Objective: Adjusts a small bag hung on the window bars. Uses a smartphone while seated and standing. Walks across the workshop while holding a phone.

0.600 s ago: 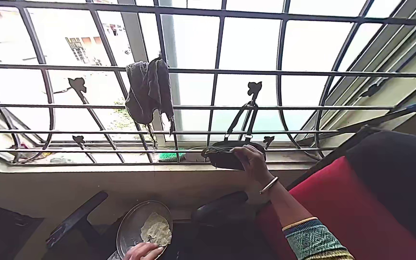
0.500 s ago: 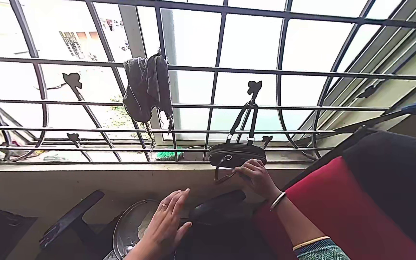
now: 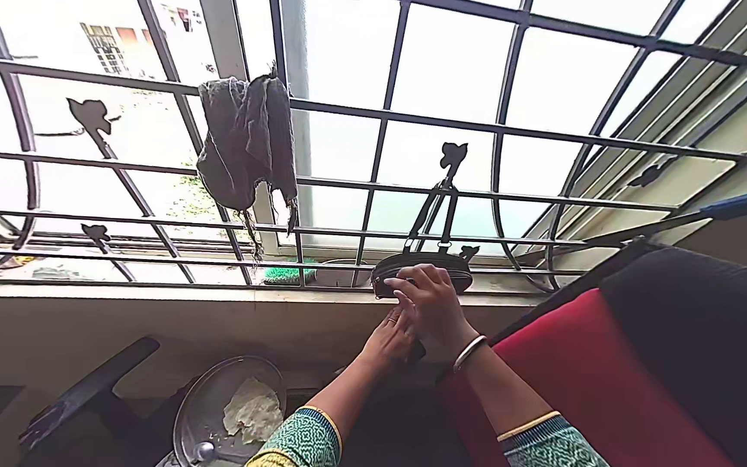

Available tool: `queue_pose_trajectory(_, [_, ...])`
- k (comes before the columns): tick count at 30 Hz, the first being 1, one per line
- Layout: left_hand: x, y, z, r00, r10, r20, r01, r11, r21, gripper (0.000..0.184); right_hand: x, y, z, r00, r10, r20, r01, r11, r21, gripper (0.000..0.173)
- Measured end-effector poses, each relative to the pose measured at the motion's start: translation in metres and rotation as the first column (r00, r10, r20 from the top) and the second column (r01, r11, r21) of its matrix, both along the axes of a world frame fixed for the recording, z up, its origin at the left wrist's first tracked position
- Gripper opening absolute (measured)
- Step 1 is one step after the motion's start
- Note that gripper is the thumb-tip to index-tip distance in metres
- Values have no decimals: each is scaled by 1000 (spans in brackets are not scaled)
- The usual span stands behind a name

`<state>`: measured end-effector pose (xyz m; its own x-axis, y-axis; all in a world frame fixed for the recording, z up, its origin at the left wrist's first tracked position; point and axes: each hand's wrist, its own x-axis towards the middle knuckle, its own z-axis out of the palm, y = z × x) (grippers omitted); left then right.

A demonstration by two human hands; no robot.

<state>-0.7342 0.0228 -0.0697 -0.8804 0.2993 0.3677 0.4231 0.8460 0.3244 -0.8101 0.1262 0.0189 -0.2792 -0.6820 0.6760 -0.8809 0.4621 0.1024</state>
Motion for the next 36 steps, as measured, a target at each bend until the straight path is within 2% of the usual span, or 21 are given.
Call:
queue_pose_trajectory(3, [0,9,7,985,7,173,-4,1000,-13,39,-11,-44,-14,977,-42,-207,111,936,334,30])
queue_pose_trajectory(5, [-1,10,5,986,10,168,-11,1000,7,42,-21,-56,-18,973,-3,-232,99,909,404,21])
queue_pose_trajectory(8, [-3,5,-1,999,33,37,-33,999,-12,41,-29,-58,-18,972,66,-224,3,955,297,15])
queue_pose_trajectory(10, [-1,1,-5,991,79,-109,-82,996,-23,37,-26,-51,-15,992,57,-115,-38,987,159,17])
queue_pose_trajectory(12, [-6,-4,-15,896,181,-406,-172,983,59,30,-20,-44,-9,997,-29,70,34,997,-66,17])
queue_pose_trajectory(13, [-13,-6,-18,811,263,-522,-213,965,155,33,-15,-41,-1,970,-84,227,119,983,-142,22])
queue_pose_trajectory(14, [-22,-8,-19,753,340,-564,-229,938,260,42,-10,-39,10,903,-136,408,217,963,-160,30])
queue_pose_trajectory(16, [-36,-10,-12,753,431,-498,-204,872,446,72,-5,-38,29,731,-202,651,349,932,-103,38])
queue_pose_trajectory(17, [-42,-9,-6,777,460,-430,-192,823,534,78,-4,-39,33,703,-216,678,371,924,-91,36])
queue_pose_trajectory(19, [-49,-9,9,818,522,-243,-252,704,664,68,-4,-41,36,741,-244,626,385,918,-98,28])
queue_pose_trajectory(21, [-51,-16,25,851,525,-17,-367,617,696,56,-11,-35,41,736,-268,621,421,900,-111,26])
queue_pose_trajectory(23, [-55,-21,27,864,503,0,-365,626,689,55,-27,-10,45,657,-257,708,520,835,-179,29])
queue_pose_trajectory(25, [-58,-21,21,864,481,-151,-292,721,629,49,-49,29,34,518,-155,841,683,666,-298,36])
queue_pose_trajectory(27, [-62,-16,16,829,409,-382,-224,868,442,43,-64,60,15,443,-7,897,789,479,-386,40])
queue_pose_trajectory(28, [-63,-11,17,800,354,-484,-224,925,307,44,-66,67,7,441,56,896,800,427,-421,40])
queue_pose_trajectory(30, [-57,3,26,804,239,-545,-239,968,73,49,-65,67,5,441,121,889,802,391,-451,36])
queue_pose_trajectory(31, [-48,10,27,818,204,-537,-236,972,9,45,-62,67,6,430,134,893,804,392,-446,36])
queue_pose_trajectory(33, [-26,19,16,884,148,-444,-206,975,-86,20,-57,68,6,430,132,893,802,398,-445,35])
queue_pose_trajectory(35, [-10,20,-11,928,133,-348,-172,981,-85,18,-55,75,4,452,89,887,787,428,-444,35])
queue_pose_trajectory(36, [-10,18,-23,890,152,-430,-189,981,-43,24,-57,78,4,466,77,882,776,444,-449,35])
